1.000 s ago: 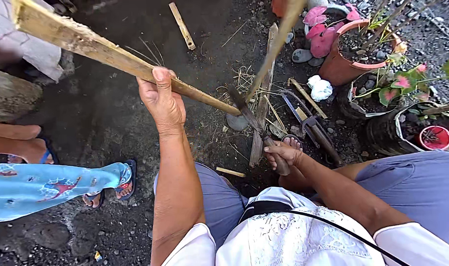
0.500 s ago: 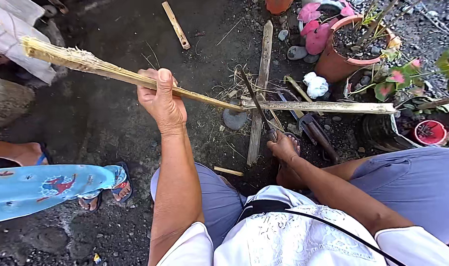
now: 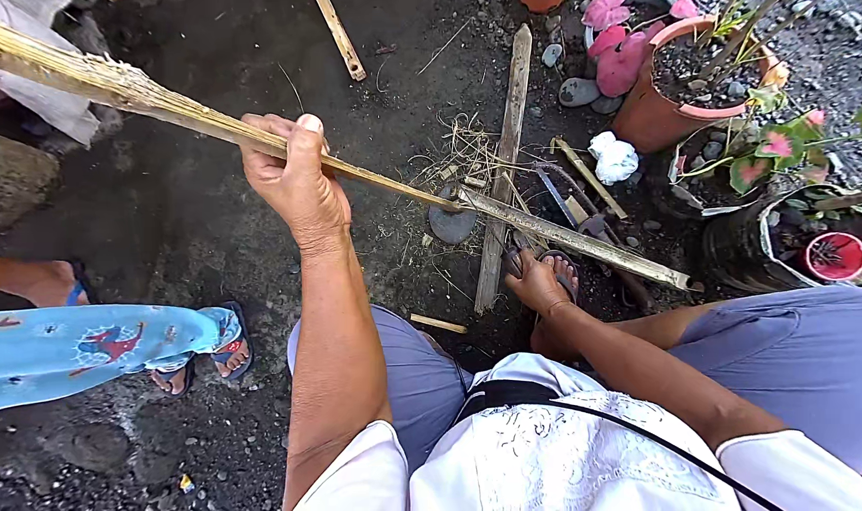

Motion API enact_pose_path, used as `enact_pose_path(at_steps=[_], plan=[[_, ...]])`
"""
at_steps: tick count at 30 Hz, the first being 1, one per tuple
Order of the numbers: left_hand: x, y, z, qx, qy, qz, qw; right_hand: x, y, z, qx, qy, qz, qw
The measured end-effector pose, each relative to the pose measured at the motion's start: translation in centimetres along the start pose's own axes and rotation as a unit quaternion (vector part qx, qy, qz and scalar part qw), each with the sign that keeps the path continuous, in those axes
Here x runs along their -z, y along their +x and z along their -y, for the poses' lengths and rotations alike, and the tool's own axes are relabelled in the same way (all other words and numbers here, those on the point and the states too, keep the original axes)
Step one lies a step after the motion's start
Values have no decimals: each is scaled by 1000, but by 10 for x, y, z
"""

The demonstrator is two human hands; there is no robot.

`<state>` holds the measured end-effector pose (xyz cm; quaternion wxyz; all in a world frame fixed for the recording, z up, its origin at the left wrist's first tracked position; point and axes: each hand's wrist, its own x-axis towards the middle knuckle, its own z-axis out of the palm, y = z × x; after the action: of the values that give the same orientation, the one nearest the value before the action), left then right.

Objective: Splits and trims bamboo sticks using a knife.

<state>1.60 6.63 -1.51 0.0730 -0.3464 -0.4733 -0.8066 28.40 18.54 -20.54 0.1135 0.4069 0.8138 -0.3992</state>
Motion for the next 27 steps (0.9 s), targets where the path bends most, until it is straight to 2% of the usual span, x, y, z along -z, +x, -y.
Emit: enact_pose_path(at_steps=[6, 10, 13, 17, 22, 24, 27], plan=[[-7, 7, -9, 64, 109, -176, 976, -9, -6, 2, 57, -43, 23, 997], [-2, 10, -10, 78, 167, -225, 957, -7, -7, 0, 93, -91, 32, 991], [3, 13, -8, 84, 195, -254, 944, -4, 3, -9, 55, -111, 65, 990], [8, 15, -10, 86, 165, -253, 949, 5, 12, -17, 12, -84, 60, 995], [-1, 10, -7, 57, 75, -204, 974, 14, 25, -20, -9, 33, -3, 999], [-7, 9, -1, 49, 75, -187, 978, 17, 21, -16, 5, 60, -31, 998], [-12, 7, 6, 35, 107, -178, 978, 20, 6, -6, 72, 42, -79, 993]])
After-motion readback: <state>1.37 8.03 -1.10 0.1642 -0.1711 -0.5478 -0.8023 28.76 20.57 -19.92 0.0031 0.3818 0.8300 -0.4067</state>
